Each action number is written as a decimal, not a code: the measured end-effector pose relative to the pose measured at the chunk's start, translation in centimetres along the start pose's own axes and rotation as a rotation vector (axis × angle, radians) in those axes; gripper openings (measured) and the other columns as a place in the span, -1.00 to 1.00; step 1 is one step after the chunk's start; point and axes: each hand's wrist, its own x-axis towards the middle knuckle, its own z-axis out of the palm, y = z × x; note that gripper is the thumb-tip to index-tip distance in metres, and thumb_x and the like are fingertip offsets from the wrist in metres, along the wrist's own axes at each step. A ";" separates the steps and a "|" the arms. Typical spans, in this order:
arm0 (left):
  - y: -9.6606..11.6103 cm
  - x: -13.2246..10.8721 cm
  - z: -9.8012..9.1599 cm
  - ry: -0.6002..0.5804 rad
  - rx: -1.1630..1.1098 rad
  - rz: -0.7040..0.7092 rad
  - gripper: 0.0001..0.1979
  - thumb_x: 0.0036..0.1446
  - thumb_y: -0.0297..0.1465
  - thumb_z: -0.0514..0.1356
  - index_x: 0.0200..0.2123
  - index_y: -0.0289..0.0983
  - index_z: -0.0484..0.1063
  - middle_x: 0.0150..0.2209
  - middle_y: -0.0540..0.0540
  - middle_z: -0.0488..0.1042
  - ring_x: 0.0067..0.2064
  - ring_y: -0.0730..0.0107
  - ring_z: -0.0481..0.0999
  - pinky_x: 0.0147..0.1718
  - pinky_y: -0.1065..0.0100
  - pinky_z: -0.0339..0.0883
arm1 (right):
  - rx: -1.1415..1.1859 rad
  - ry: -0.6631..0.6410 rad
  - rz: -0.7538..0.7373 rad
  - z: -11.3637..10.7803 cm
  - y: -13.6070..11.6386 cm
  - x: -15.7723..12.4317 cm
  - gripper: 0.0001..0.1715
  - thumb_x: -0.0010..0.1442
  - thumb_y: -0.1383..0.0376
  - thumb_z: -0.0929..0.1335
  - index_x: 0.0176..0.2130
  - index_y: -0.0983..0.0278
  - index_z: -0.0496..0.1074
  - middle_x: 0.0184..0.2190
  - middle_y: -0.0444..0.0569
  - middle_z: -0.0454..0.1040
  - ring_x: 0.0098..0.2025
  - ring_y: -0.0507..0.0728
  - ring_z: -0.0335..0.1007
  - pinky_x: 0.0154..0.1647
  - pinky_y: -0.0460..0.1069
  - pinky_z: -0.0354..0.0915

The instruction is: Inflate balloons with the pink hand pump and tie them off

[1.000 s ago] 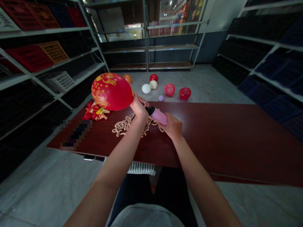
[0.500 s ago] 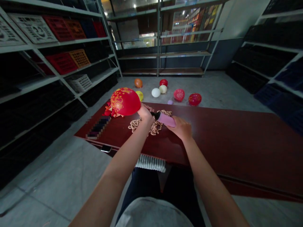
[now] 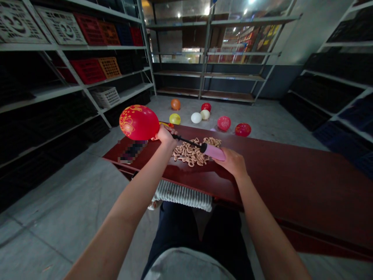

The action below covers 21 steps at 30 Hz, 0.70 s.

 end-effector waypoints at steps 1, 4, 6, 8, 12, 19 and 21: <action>0.6 0.3 -0.1 0.011 -0.007 0.011 -0.66 0.20 -0.52 0.01 -0.59 -0.24 -0.02 -0.70 0.13 -0.01 -0.73 0.60 0.00 -0.68 0.47 -0.06 | -0.002 -0.005 0.001 0.0 0.0 0.0 -0.57 0.14 0.00 0.42 -0.12 0.23 0.48 -0.26 0.02 0.61 -0.24 0.19 0.54 -0.28 0.02 0.27; 2.0 0.4 0.4 0.017 -0.040 0.030 -0.63 0.24 -0.48 0.04 -0.59 -0.23 -0.02 -0.70 0.13 0.00 -0.73 0.60 0.00 -0.70 0.47 -0.06 | 0.014 -0.017 0.005 0.1 -0.1 0.1 -0.58 0.15 0.01 0.41 -0.13 0.24 0.48 -0.25 0.02 0.60 -0.24 0.18 0.53 -0.28 0.01 0.26; 2.4 -0.1 1.2 -0.034 -0.044 0.039 -0.60 0.28 -0.43 0.05 -0.59 -0.23 -0.03 -0.70 0.12 0.00 -0.74 0.60 0.00 -0.71 0.47 -0.06 | 0.036 -0.009 0.017 0.1 -0.1 0.1 -0.59 0.16 0.03 0.41 -0.12 0.25 0.48 -0.26 0.03 0.60 -0.24 0.16 0.53 -0.28 -0.01 0.26; 2.4 -0.9 2.4 -0.102 -0.044 0.075 -0.56 0.32 -0.36 0.06 -0.59 -0.23 -0.03 -0.70 0.12 0.00 -0.73 0.59 0.00 -0.72 0.47 -0.06 | 0.058 0.017 0.043 0.1 0.1 0.1 -0.59 0.17 0.03 0.40 -0.12 0.26 0.48 -0.26 0.04 0.60 -0.23 0.16 0.53 -0.28 -0.01 0.26; 1.4 -2.9 5.5 -0.239 -0.027 0.147 -0.50 0.34 -0.25 0.11 -0.59 -0.23 -0.02 -0.70 0.12 -0.03 -0.72 0.60 -0.03 -0.72 0.46 -0.07 | 0.102 0.096 0.133 0.2 0.6 -0.2 -0.54 0.15 -0.04 0.40 -0.15 0.26 0.47 -0.30 0.04 0.60 -0.28 0.17 0.53 -0.32 -0.01 0.24; -1.9 -6.0 10.2 -0.337 0.011 0.205 -0.50 0.41 -0.30 0.03 -0.60 -0.22 -0.03 -0.70 0.12 -0.06 -0.73 0.59 -0.08 -0.72 0.43 -0.10 | 0.150 0.130 0.230 0.9 1.7 0.0 -0.51 0.15 -0.02 0.40 -0.10 0.29 0.45 -0.32 0.06 0.60 -0.31 0.19 0.54 -0.36 -0.03 0.20; -3.8 -6.5 10.7 -0.348 0.043 0.184 -0.50 0.42 -0.29 0.02 -0.60 -0.22 -0.03 -0.70 0.12 -0.07 -0.73 0.59 -0.07 -0.72 0.44 -0.11 | 0.164 0.140 0.238 1.1 1.9 0.0 -0.51 0.16 -0.02 0.40 -0.10 0.29 0.45 -0.31 0.06 0.60 -0.30 0.20 0.54 -0.36 -0.03 0.20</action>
